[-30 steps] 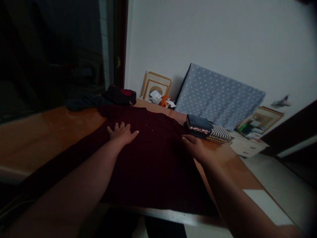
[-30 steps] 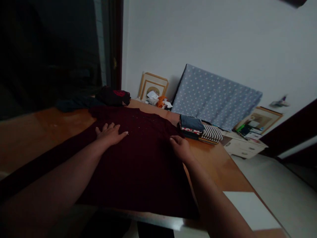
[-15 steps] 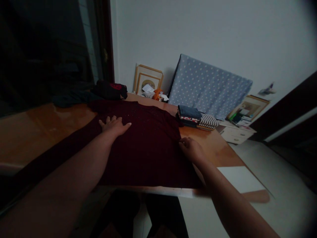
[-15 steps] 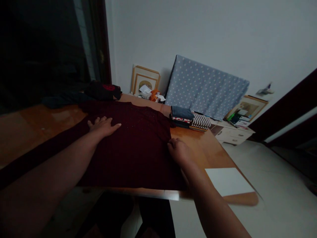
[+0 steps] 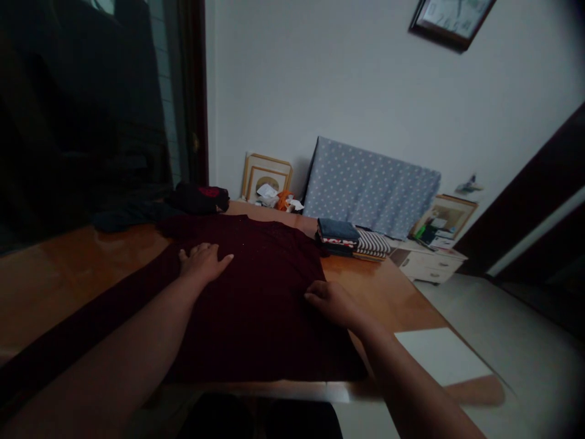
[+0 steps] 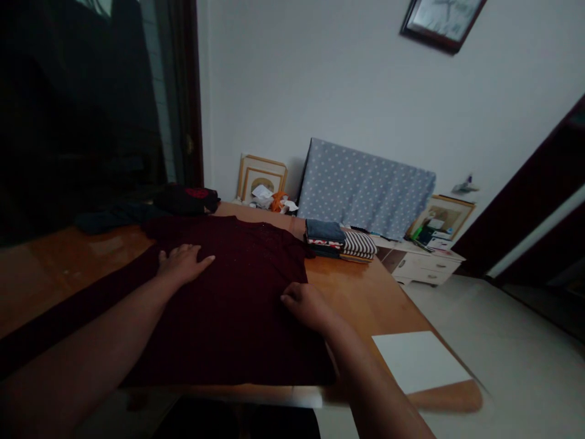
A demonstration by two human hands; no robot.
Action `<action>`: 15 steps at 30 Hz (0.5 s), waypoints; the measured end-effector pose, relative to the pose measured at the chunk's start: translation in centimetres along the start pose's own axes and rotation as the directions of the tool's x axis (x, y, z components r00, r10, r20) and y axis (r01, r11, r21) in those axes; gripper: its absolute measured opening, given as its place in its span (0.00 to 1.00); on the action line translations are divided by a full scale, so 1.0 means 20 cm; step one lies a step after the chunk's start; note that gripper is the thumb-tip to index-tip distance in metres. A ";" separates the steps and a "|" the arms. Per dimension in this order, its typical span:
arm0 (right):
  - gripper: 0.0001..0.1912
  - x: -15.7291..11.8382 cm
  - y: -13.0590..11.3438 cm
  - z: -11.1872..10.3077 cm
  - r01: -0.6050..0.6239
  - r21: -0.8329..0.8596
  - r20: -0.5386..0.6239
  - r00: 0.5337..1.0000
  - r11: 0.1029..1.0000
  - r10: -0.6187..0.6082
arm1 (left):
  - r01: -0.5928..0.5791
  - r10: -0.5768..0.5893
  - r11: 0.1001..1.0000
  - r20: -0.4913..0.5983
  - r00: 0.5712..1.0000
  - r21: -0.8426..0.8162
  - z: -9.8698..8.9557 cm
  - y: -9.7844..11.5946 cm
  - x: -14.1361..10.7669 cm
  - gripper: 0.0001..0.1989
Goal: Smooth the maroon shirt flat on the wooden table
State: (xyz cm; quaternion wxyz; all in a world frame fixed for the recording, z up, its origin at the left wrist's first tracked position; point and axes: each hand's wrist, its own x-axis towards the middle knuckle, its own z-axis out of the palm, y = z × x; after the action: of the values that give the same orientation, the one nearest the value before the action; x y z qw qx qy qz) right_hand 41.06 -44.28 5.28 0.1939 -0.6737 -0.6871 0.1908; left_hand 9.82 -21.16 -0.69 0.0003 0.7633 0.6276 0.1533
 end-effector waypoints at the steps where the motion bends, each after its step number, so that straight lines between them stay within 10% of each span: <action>1: 0.09 0.04 -0.01 -0.01 0.007 0.032 0.037 0.999 0.999 -0.008 | -0.002 0.002 1.000 0.000 1.000 0.009 0.00 0.00 0.00 0.38; 15: 0.33 0.15 0.14 0.04 0.088 0.243 0.361 0.916 0.966 -0.174 | 0.051 -0.054 0.994 -0.031 0.998 -0.095 -0.03 -0.02 -0.01 0.35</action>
State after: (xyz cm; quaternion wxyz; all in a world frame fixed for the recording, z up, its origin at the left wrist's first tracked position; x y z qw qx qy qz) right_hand 42.95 -41.15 3.24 0.1437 -0.5504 -0.7297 0.3795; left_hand 9.21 -21.36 -0.21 0.0297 0.7429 0.6395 0.1954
